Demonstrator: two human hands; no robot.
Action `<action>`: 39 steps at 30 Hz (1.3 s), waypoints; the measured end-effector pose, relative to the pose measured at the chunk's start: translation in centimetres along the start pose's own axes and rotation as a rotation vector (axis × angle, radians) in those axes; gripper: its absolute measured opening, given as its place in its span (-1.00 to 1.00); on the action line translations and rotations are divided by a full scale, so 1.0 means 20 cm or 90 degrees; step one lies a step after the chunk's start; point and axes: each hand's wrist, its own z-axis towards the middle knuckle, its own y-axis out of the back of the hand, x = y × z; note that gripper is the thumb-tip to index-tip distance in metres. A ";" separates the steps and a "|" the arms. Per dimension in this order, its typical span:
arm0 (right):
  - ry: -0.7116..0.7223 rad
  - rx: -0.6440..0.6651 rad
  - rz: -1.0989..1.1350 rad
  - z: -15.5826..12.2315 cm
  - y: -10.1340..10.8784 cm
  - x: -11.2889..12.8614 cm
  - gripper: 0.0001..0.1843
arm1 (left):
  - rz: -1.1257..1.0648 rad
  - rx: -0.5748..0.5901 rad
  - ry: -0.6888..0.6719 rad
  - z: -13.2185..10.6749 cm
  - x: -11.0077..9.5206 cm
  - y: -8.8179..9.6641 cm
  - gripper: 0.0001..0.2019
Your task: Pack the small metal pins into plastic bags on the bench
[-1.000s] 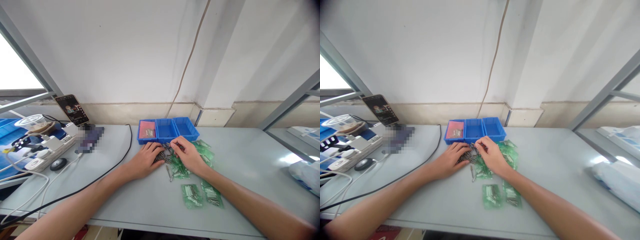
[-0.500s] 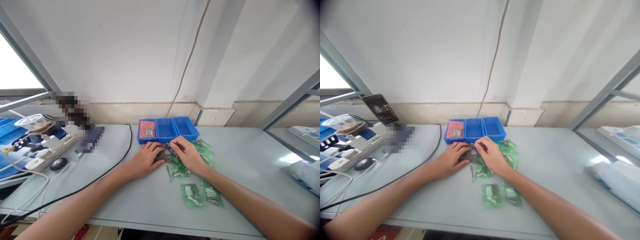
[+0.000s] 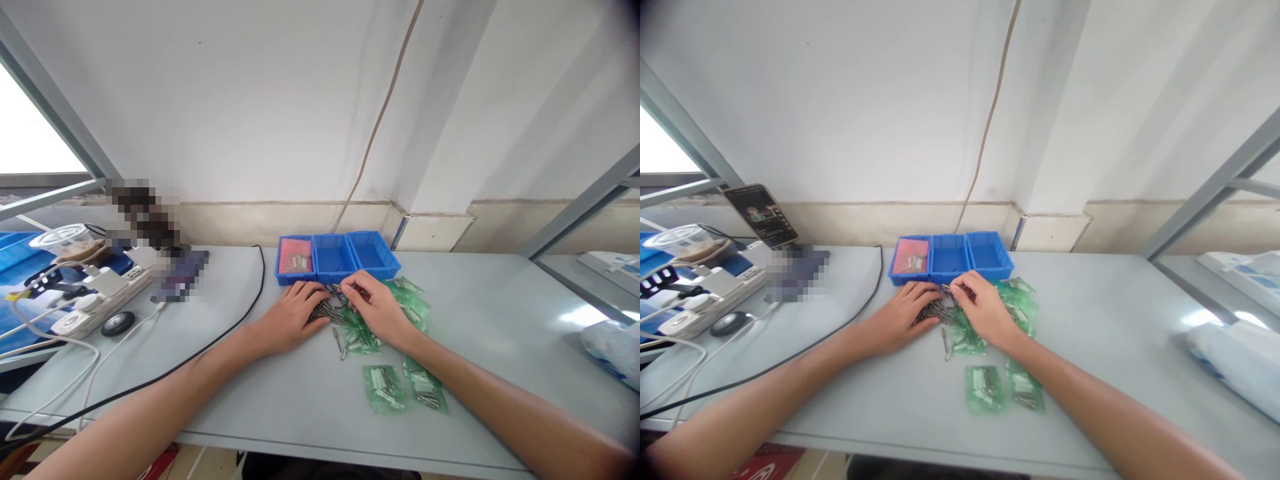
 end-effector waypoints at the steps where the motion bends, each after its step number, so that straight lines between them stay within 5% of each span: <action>1: 0.000 0.000 -0.001 0.00 0.00 0.00 -0.74 | 0.001 -0.001 -0.001 0.00 0.00 0.00 -0.59; 39: 0.003 -0.018 0.006 0.01 0.00 0.00 -0.83 | -0.005 0.006 0.000 0.00 0.00 0.01 -0.58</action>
